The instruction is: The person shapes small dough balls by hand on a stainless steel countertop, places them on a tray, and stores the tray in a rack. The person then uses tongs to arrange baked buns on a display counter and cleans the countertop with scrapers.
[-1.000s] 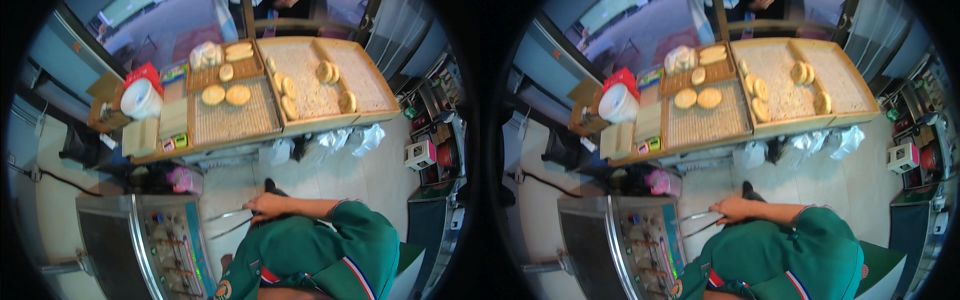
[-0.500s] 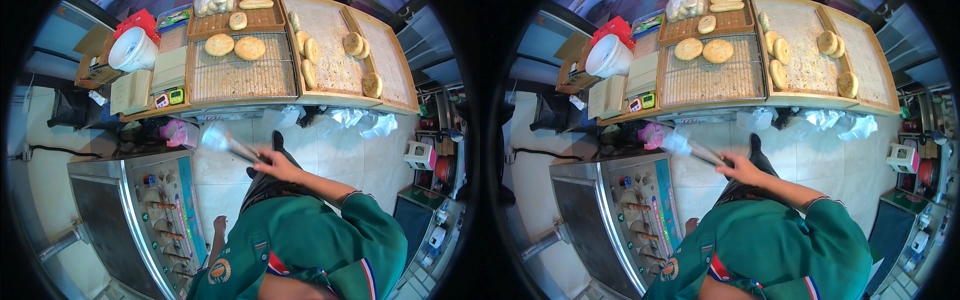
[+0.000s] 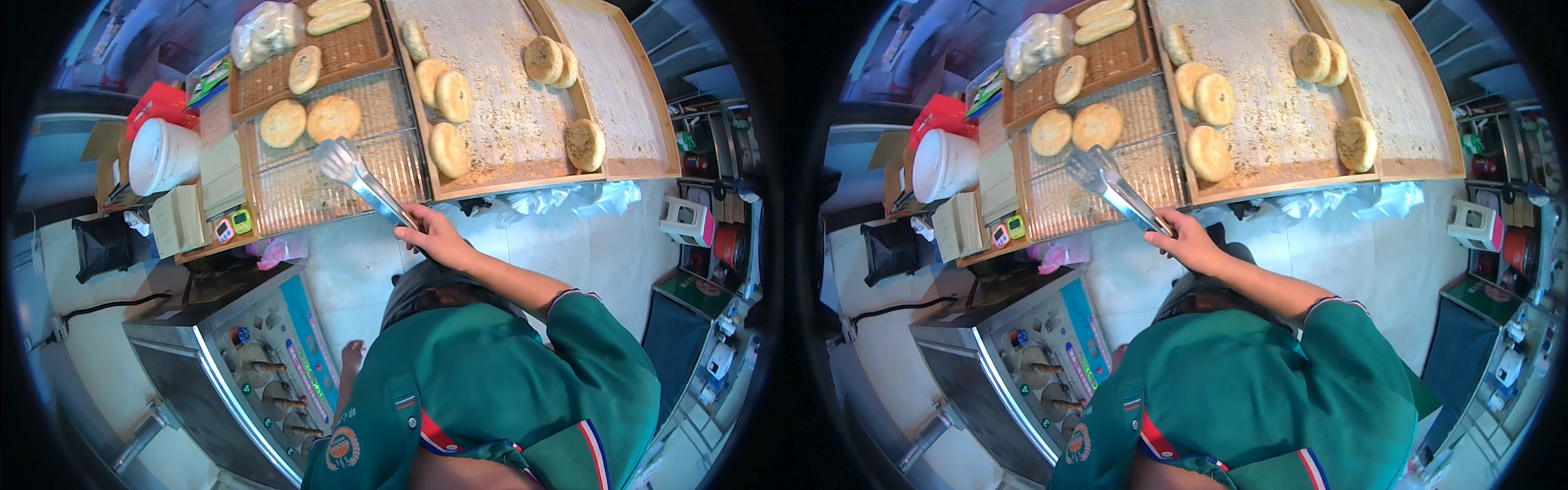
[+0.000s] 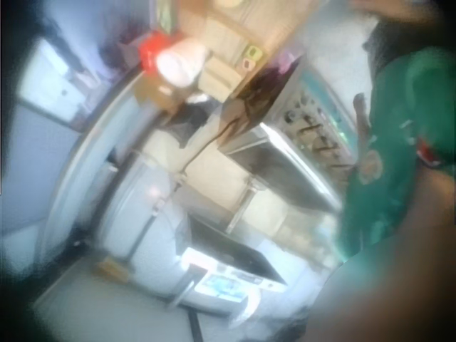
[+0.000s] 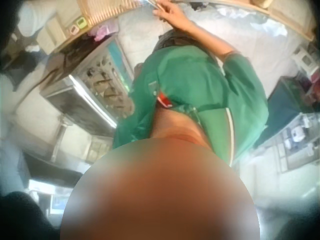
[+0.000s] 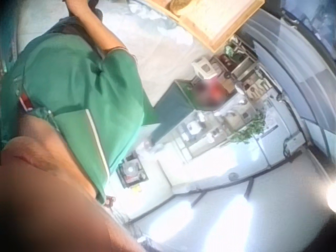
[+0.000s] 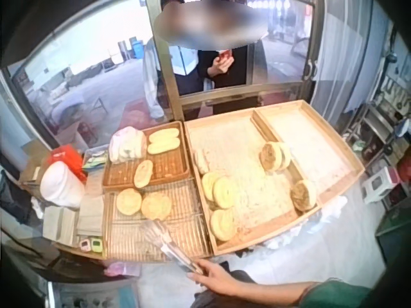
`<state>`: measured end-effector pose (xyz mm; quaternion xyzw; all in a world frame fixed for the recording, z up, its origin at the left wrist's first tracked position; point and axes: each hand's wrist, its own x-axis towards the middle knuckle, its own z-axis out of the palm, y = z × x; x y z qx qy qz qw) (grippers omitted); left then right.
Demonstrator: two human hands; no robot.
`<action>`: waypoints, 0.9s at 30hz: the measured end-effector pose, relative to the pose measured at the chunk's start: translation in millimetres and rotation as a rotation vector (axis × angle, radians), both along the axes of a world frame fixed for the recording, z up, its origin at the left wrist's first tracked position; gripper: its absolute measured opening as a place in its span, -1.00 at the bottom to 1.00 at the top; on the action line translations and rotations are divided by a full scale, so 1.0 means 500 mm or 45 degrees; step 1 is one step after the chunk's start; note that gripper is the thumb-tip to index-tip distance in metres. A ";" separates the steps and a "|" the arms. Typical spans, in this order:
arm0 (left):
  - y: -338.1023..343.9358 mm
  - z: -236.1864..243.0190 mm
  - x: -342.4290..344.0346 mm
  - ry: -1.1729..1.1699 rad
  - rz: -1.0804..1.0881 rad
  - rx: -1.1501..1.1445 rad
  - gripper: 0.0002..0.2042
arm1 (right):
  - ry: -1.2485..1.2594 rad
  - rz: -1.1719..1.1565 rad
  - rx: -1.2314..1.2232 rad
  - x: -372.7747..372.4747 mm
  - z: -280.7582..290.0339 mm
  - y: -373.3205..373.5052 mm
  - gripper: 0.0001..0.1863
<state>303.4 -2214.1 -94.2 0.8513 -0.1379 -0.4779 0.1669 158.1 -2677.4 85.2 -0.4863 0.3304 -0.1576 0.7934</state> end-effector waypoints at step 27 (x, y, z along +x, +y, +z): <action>-0.225 -0.049 0.062 0.162 0.291 -0.113 -0.76 | 1.094 -0.223 -1.274 -0.224 -0.008 -0.260 -0.35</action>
